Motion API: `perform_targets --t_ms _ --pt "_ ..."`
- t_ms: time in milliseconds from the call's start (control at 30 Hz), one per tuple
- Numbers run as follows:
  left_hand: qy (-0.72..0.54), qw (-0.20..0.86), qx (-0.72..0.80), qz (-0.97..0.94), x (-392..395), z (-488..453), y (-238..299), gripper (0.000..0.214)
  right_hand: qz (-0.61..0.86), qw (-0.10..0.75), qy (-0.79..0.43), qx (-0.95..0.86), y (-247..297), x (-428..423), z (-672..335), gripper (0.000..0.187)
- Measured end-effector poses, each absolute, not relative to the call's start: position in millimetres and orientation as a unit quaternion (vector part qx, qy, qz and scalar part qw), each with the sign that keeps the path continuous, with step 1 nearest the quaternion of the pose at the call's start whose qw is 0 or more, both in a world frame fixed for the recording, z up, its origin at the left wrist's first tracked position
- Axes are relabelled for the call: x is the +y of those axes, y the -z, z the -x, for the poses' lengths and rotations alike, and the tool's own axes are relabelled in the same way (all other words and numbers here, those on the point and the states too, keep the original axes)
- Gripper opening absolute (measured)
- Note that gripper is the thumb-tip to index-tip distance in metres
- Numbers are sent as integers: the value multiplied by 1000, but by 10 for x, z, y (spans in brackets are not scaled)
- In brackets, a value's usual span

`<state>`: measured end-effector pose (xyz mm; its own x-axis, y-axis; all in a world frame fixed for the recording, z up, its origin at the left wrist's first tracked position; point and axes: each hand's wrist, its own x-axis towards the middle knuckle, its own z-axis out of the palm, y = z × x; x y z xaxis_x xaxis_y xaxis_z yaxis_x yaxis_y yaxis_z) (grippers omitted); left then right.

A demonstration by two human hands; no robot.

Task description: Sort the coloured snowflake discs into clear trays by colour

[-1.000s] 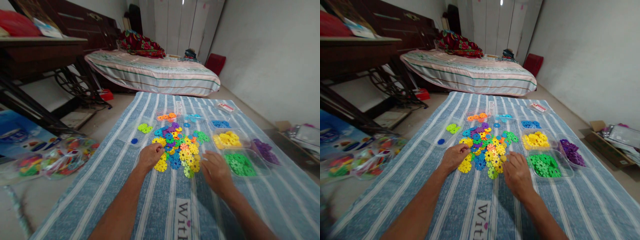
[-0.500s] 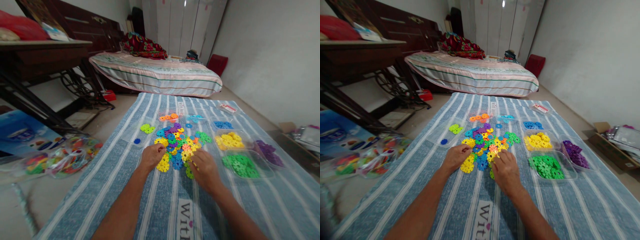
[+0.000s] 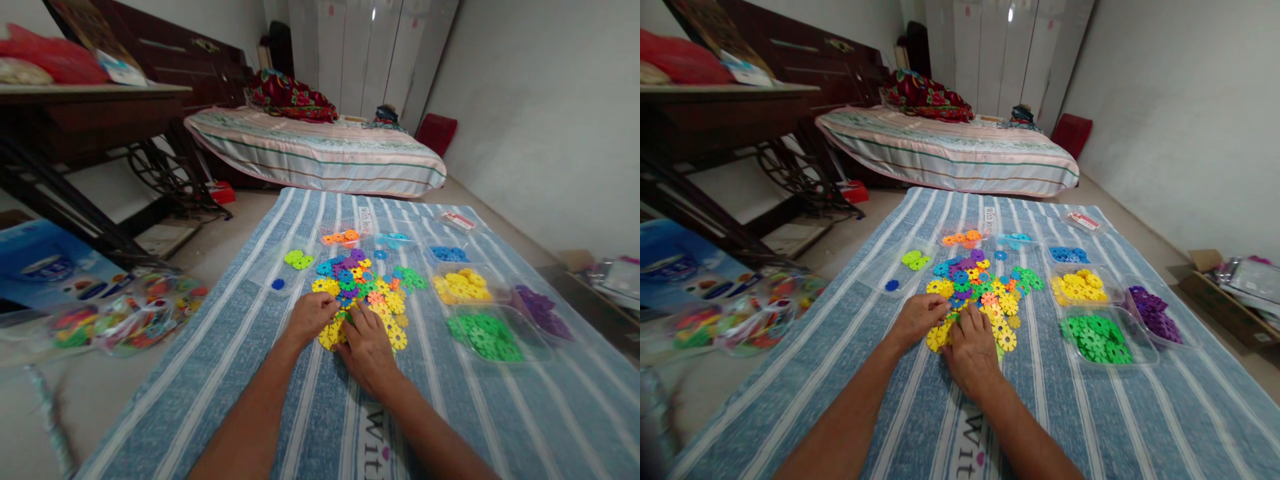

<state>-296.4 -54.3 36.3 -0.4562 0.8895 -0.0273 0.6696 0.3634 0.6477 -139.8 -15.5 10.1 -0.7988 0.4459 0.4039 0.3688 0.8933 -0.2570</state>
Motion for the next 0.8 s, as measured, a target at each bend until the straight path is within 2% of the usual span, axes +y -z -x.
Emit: perform_targets --t_ms 267,467,600,700,800 --pt "-311 223 788 -483 -539 2985 -340 31 180 310 -67 -931 -87 -205 1345 14" --pt "-307 245 786 -478 -533 3007 -343 34 170 387 -72 -903 -260 -59 1225 15" --pt "-308 253 791 -465 -535 2994 -361 33 234 399 19 -886 -496 396 893 18" --pt "-306 251 795 -459 -538 2980 -370 32 361 415 132 -825 -672 821 579 16" --pt "-302 244 796 -465 -541 2974 -366 31 396 424 157 -799 -722 1016 416 14"
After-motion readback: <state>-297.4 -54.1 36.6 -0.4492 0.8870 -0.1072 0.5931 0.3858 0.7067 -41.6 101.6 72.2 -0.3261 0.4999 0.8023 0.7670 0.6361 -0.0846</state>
